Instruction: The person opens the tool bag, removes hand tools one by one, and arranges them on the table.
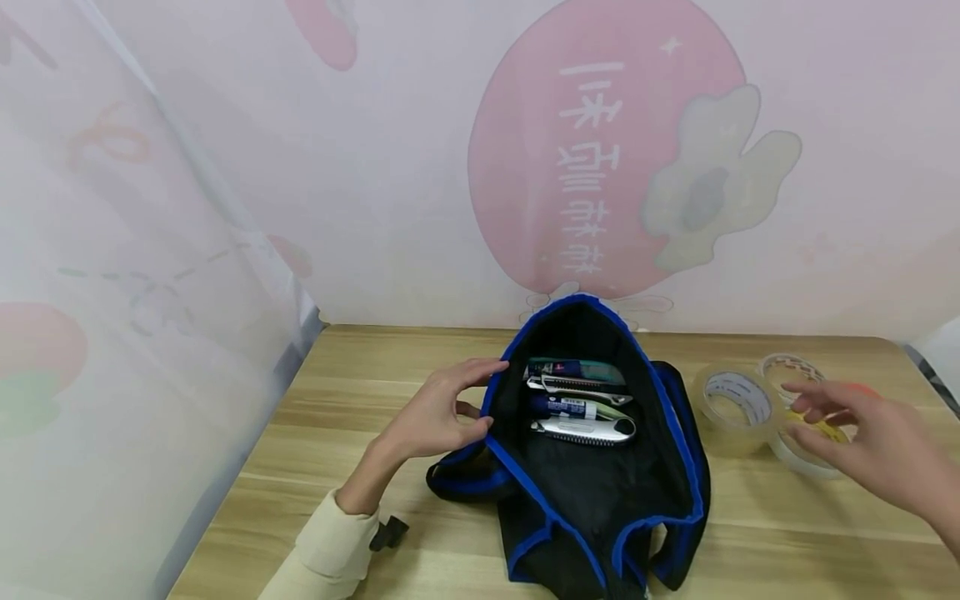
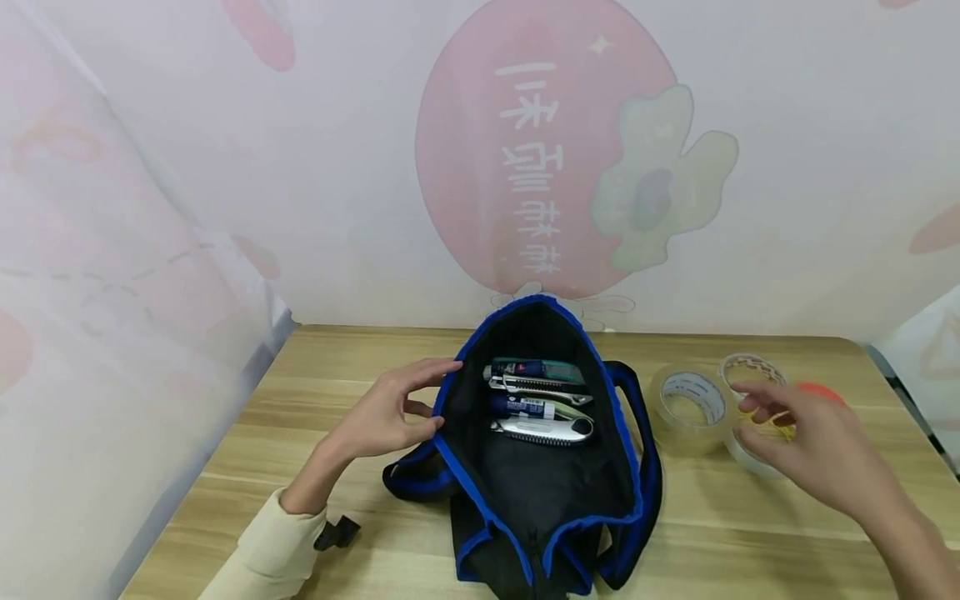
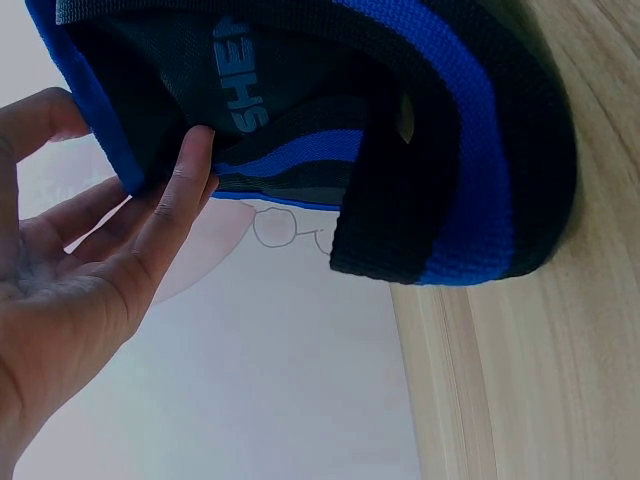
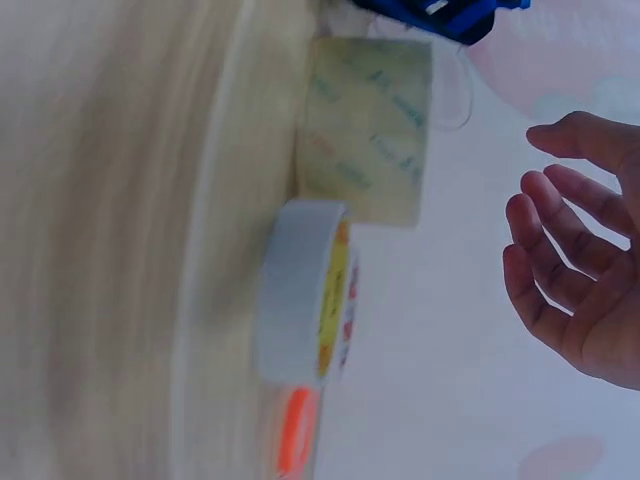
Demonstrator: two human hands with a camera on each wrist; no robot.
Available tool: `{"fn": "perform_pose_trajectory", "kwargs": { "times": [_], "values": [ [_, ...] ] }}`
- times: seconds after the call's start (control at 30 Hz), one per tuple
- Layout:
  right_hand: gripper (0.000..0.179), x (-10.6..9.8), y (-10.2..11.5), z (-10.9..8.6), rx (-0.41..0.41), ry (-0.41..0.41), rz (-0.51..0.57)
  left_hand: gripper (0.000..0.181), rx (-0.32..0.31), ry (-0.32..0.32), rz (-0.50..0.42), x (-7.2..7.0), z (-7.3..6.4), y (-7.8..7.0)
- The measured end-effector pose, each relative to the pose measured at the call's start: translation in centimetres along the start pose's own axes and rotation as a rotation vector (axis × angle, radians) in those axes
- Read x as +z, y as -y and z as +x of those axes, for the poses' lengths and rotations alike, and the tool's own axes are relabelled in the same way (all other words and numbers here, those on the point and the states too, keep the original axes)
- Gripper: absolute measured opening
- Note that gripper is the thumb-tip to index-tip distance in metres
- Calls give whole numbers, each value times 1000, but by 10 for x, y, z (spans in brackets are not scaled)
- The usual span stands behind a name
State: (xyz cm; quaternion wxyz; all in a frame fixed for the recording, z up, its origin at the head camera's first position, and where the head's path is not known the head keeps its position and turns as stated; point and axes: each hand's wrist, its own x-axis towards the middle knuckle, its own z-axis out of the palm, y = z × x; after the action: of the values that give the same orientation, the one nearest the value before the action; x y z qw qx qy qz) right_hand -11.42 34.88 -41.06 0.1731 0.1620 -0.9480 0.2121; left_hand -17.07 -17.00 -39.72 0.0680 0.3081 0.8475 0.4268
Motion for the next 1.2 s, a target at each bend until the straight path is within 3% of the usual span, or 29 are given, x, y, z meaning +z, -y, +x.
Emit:
{"fn": "perform_pose_trajectory", "kwargs": {
  "times": [0.17,0.7,1.2],
  "values": [
    [70,-4,17,14,-40,-2,19,74,0,-1,3,0,0,0],
    [63,6,64,55,-173,-30,134,74,-8,0,-20,0,1,-1],
    [59,12,104,78,-222,38,172,73,-4,-3,-27,0,1,0]
  ]
}}
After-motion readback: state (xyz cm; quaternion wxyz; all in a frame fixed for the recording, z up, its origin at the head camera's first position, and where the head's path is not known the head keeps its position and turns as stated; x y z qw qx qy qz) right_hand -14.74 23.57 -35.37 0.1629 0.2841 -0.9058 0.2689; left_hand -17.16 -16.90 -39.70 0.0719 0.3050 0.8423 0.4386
